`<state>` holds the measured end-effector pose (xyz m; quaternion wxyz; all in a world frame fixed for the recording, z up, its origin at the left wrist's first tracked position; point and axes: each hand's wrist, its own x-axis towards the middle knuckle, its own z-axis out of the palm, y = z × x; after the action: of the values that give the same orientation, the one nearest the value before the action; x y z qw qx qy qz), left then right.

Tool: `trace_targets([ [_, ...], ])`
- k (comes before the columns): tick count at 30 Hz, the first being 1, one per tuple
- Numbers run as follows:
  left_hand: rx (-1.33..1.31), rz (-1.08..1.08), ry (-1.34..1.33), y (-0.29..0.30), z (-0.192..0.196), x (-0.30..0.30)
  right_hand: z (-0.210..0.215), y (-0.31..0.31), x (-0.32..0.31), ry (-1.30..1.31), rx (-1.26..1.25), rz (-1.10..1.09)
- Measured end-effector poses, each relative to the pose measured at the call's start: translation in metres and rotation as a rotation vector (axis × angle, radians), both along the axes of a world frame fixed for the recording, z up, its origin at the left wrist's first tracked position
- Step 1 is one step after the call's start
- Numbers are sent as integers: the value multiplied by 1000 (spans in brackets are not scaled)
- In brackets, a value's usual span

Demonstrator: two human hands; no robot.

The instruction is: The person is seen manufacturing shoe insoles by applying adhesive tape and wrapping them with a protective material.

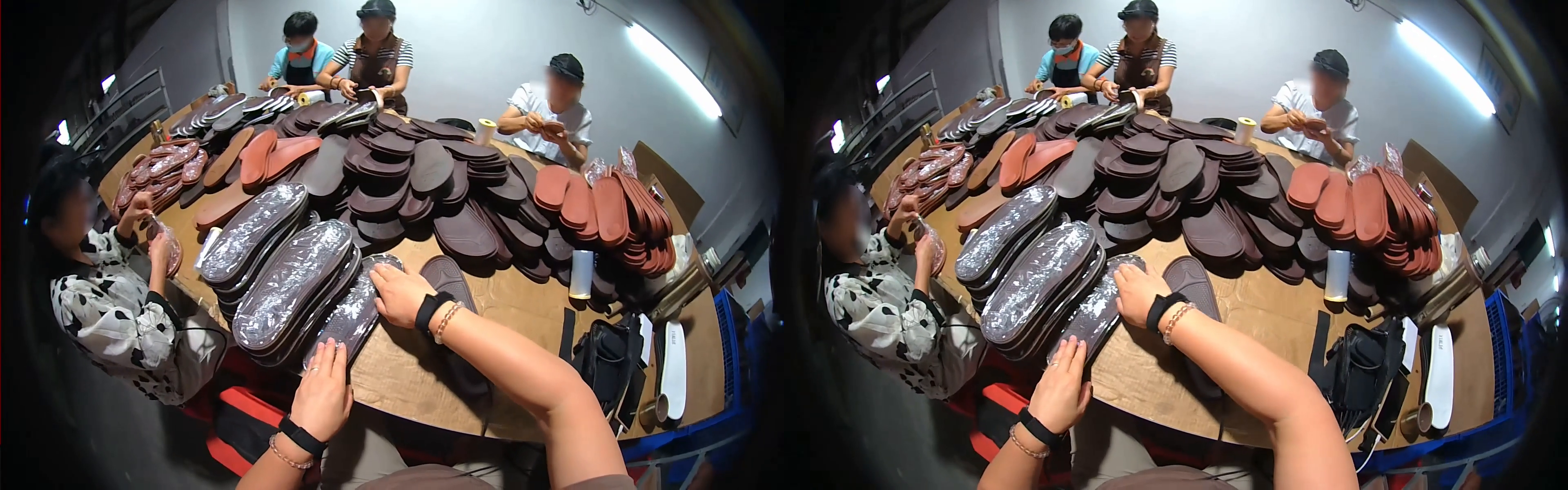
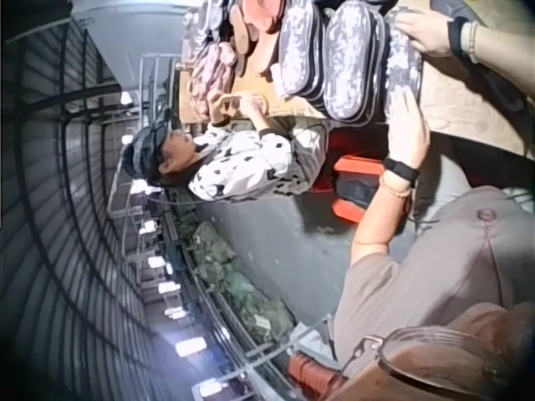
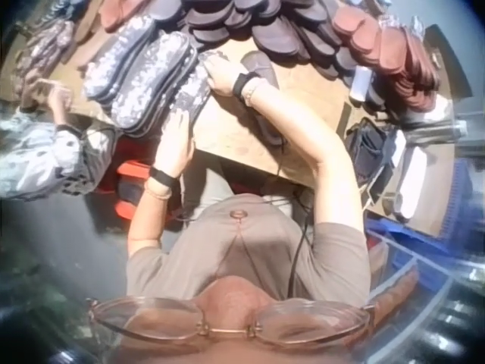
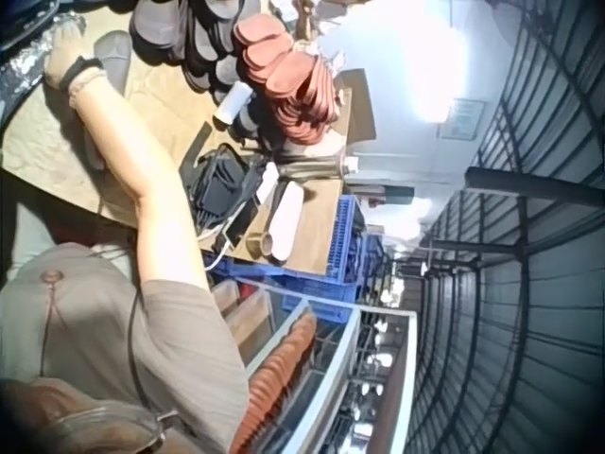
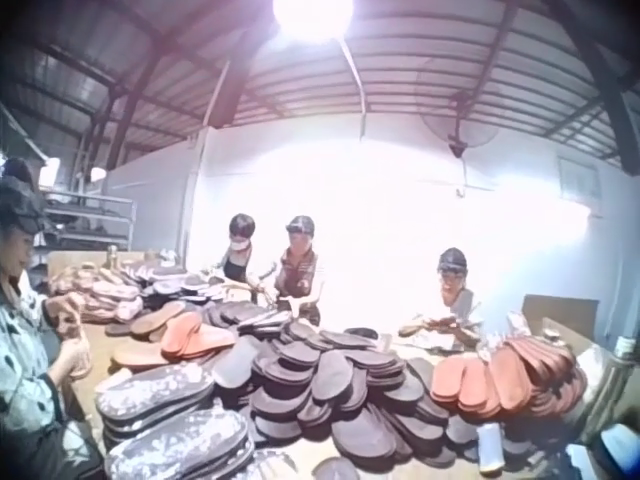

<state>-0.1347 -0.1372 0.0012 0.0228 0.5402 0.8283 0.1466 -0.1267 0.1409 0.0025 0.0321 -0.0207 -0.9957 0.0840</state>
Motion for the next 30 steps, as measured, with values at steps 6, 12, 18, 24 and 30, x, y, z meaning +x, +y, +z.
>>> trace_targets([
  [6, 28, 11, -99, -3, 0, 3, 15, 19, 33, 318, -71, -41],
  [12, 106, 79, -212, 0, 9, 7, 46, 109, 180, 939, -136, -718],
  [18, 220, -223, -201, 48, 32, 36, 16, 179, 250, 367, -11, -1553],
  [24, 32, -452, -64, 117, 32, 80, 0, 174, 254, 485, 203, -1450],
  [30, -104, -513, 12, 151, 19, 104, 31, 135, 260, 853, -683, -1100],
])
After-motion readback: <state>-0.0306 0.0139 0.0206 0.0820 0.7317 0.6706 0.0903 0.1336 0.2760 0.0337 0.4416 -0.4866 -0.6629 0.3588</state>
